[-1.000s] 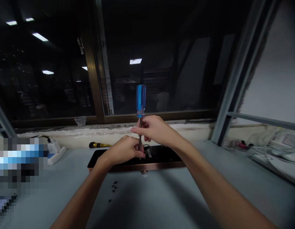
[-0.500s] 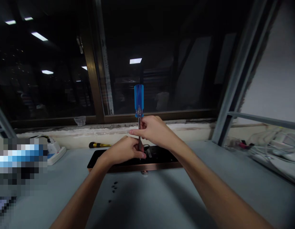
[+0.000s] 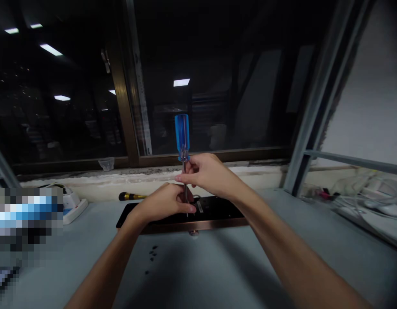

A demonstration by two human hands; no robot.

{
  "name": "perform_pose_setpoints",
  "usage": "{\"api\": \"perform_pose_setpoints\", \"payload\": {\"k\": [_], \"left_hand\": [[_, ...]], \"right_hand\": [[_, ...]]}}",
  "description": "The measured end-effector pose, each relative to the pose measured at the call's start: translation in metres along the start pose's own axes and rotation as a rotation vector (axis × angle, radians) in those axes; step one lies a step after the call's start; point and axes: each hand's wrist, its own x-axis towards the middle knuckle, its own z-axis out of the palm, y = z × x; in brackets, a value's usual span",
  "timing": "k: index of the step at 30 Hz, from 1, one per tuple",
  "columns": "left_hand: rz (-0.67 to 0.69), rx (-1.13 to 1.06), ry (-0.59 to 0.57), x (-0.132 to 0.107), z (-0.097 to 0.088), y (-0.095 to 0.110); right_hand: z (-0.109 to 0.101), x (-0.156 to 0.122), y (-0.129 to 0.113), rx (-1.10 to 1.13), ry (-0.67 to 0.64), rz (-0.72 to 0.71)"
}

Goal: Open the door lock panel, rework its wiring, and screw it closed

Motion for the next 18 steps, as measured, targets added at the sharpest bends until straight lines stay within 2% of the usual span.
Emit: {"api": "perform_pose_setpoints", "payload": {"k": [2, 5, 8, 11, 14, 16, 18], "left_hand": [[0.007, 0.041, 0.028, 0.000, 0.001, 0.002], [0.033, 0.065, 0.040, 0.001, 0.002, 0.004], [0.011, 0.123, -0.006, -0.003, -0.002, 0.005], [-0.055, 0.203, -0.057, -0.012, -0.016, 0.010], [-0.128, 0.295, 0.010, -0.028, -0.030, 0.018], [-0.159, 0.346, 0.041, -0.041, -0.031, 0.021], [-0.166, 0.363, 0.052, -0.056, -0.023, 0.018]], "right_hand": [[0.001, 0.000, 0.000, -0.045, -0.011, -0.006], [0.000, -0.002, 0.001, 0.042, -0.155, -0.005], [-0.003, -0.004, 0.002, 0.107, -0.210, -0.016], [-0.007, -0.004, -0.001, 0.152, -0.188, -0.004], [-0.015, -0.005, -0.005, 0.216, -0.133, 0.029], [-0.021, -0.007, -0.007, 0.271, -0.041, 0.029], [-0.025, -0.008, -0.007, 0.348, 0.075, -0.002]]}}
